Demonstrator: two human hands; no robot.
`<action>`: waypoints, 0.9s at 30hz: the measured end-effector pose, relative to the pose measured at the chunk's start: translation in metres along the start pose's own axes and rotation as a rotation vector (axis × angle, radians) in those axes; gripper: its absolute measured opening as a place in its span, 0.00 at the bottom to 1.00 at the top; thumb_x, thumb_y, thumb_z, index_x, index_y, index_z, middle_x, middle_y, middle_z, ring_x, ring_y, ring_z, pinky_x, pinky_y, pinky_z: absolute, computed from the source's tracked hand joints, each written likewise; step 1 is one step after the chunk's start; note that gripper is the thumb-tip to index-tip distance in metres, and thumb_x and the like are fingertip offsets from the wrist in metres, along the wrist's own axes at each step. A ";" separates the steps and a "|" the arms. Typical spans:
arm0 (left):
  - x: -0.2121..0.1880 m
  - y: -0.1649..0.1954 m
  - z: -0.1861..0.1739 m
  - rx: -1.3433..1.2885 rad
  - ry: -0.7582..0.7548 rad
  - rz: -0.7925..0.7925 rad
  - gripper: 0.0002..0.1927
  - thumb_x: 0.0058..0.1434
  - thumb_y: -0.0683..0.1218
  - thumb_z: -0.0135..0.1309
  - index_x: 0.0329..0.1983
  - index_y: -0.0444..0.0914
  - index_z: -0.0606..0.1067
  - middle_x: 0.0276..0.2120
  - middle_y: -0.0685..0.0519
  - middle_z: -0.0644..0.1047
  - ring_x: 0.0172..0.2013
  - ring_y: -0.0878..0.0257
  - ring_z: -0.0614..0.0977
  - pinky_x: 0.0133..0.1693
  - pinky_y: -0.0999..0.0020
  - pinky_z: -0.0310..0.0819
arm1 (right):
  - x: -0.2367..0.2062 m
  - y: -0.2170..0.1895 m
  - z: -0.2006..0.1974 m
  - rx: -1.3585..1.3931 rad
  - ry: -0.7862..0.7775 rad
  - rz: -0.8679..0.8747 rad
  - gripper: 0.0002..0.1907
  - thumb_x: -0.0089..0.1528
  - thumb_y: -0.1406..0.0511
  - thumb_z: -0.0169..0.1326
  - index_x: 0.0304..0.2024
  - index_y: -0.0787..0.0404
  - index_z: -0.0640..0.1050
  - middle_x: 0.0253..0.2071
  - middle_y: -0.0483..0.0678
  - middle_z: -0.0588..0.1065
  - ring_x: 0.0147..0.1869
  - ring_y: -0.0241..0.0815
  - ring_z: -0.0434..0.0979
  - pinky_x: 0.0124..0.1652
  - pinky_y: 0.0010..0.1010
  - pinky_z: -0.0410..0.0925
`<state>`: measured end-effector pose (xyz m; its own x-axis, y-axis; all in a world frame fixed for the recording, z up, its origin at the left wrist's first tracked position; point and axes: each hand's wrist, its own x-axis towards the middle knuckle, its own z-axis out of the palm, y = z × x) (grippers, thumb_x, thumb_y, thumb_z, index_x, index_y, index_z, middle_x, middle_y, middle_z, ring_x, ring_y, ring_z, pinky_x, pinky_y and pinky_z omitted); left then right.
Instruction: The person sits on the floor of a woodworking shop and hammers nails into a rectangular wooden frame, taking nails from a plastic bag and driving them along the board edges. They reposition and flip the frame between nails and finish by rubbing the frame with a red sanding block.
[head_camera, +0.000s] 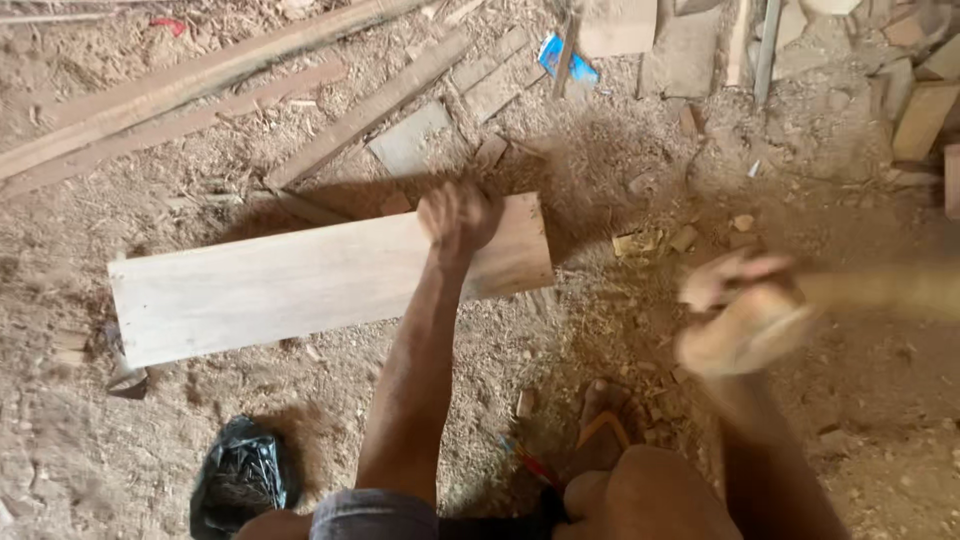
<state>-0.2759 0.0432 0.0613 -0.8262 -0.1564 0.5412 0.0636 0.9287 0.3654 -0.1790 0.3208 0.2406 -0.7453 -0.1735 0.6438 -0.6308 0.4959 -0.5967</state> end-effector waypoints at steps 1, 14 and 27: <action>0.001 0.000 0.000 -0.021 -0.101 -0.062 0.14 0.69 0.52 0.47 0.33 0.42 0.78 0.12 0.57 0.68 0.12 0.67 0.60 0.15 0.63 0.53 | -0.003 0.003 0.002 -0.154 -0.159 0.087 0.08 0.72 0.65 0.49 0.46 0.64 0.73 0.27 0.52 0.74 0.20 0.38 0.67 0.20 0.30 0.66; -0.004 -0.010 0.013 0.024 -0.132 0.001 0.14 0.67 0.53 0.44 0.37 0.39 0.74 0.23 0.47 0.76 0.20 0.58 0.70 0.32 0.49 0.67 | -0.057 0.043 0.031 -0.677 -0.708 0.428 0.20 0.70 0.58 0.48 0.59 0.62 0.77 0.15 0.45 0.70 0.15 0.36 0.66 0.18 0.27 0.61; -0.011 -0.005 0.017 -0.080 -0.292 -0.055 0.19 0.71 0.54 0.44 0.47 0.36 0.77 0.25 0.43 0.77 0.19 0.55 0.70 0.25 0.51 0.64 | -0.046 0.019 0.042 -0.280 -0.362 0.246 0.16 0.75 0.59 0.46 0.49 0.70 0.68 0.23 0.42 0.70 0.18 0.31 0.68 0.14 0.27 0.63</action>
<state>-0.2766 0.0462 0.0411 -0.9547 -0.0916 0.2830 0.0487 0.8904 0.4526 -0.1658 0.3023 0.1800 -0.9223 -0.2819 0.2644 -0.3829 0.7590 -0.5265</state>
